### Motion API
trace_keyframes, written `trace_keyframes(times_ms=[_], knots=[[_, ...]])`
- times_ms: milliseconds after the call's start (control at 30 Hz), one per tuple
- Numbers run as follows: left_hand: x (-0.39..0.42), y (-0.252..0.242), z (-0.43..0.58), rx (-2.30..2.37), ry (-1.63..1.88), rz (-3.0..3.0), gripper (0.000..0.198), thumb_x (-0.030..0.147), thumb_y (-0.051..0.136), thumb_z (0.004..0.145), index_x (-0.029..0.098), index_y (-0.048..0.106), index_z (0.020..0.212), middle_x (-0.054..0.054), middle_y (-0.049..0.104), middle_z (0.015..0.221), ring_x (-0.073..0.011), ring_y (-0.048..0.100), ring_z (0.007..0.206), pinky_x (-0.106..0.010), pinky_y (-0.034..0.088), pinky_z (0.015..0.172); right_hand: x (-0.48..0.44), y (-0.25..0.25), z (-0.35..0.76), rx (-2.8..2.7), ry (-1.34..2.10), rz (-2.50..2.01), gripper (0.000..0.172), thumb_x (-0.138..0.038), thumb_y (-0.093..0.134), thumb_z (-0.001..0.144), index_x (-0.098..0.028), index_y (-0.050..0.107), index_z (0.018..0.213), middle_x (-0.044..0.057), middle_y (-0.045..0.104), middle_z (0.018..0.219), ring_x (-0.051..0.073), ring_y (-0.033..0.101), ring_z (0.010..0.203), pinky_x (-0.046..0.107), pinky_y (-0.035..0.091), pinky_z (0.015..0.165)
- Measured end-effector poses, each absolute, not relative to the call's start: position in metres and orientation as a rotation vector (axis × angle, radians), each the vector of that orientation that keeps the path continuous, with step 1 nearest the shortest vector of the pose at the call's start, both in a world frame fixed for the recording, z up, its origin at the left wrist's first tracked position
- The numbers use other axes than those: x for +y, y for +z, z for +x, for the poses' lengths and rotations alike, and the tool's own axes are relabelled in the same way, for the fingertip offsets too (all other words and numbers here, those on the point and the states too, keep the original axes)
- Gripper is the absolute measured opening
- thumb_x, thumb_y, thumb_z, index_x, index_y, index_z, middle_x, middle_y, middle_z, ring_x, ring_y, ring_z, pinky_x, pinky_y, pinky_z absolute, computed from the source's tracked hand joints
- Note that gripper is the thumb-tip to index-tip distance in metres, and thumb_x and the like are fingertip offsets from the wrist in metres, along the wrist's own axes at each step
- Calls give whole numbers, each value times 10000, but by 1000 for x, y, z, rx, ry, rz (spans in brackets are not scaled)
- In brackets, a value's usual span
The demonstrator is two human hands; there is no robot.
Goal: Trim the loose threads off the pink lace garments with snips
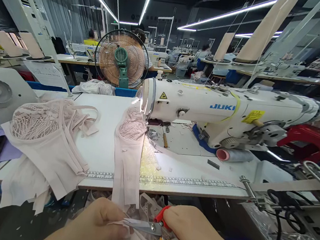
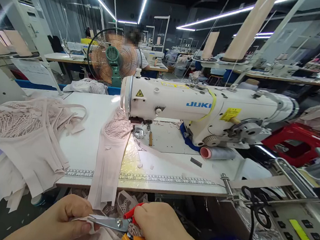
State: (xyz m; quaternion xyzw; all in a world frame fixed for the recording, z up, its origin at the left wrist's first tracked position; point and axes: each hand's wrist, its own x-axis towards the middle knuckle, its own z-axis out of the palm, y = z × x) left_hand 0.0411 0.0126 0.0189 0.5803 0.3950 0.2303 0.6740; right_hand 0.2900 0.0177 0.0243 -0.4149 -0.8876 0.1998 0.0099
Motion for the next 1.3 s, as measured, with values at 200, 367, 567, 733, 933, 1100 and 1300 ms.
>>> trace_keyframes(times_ms=[200,367,567,733,933,1100,1300], knots=[[11,16,39,891,533,1268,425,523,666,757,130,620,603,18,432,522,-112,353,509,-254,256,500,15,34,283,-2818,594,-1408,258,-435,636,729,-187,565,741,82,688,793,244,631,669,293,370,557],[13,20,41,885,551,1288,446,532,663,763,119,645,595,20,422,511,-107,346,497,-251,262,496,12,34,283,-2819,632,-1426,277,-449,636,735,-180,572,743,82,688,782,250,646,674,297,371,546],[16,27,44,869,532,1235,466,561,691,725,109,688,609,32,386,482,-98,327,475,-245,263,484,9,29,284,-2835,573,-1413,310,-489,639,748,-187,569,739,74,699,769,245,651,644,300,316,513],[16,26,45,900,525,1234,508,600,701,687,96,738,640,-19,506,537,-100,375,478,-240,274,466,7,26,286,-2818,564,-1402,180,-320,681,698,-190,558,715,54,703,753,231,648,632,293,302,506],[15,23,46,912,550,1192,510,609,719,661,100,739,628,0,466,479,-106,380,473,-235,265,455,6,25,284,-2834,592,-1440,282,-455,599,791,-177,589,742,80,701,757,242,633,626,300,279,506],[16,22,46,889,575,1148,444,548,737,686,105,749,652,-4,499,482,-100,405,459,-227,279,452,12,31,284,-2661,850,-1506,364,-502,597,761,-210,428,625,18,592,648,152,455,522,259,236,475],[15,22,46,921,703,1131,362,506,776,661,144,782,678,-11,515,599,-107,461,527,-223,343,493,15,24,286,-2291,1044,-1363,389,-462,678,691,-222,374,656,-35,447,663,133,348,563,250,262,508]])
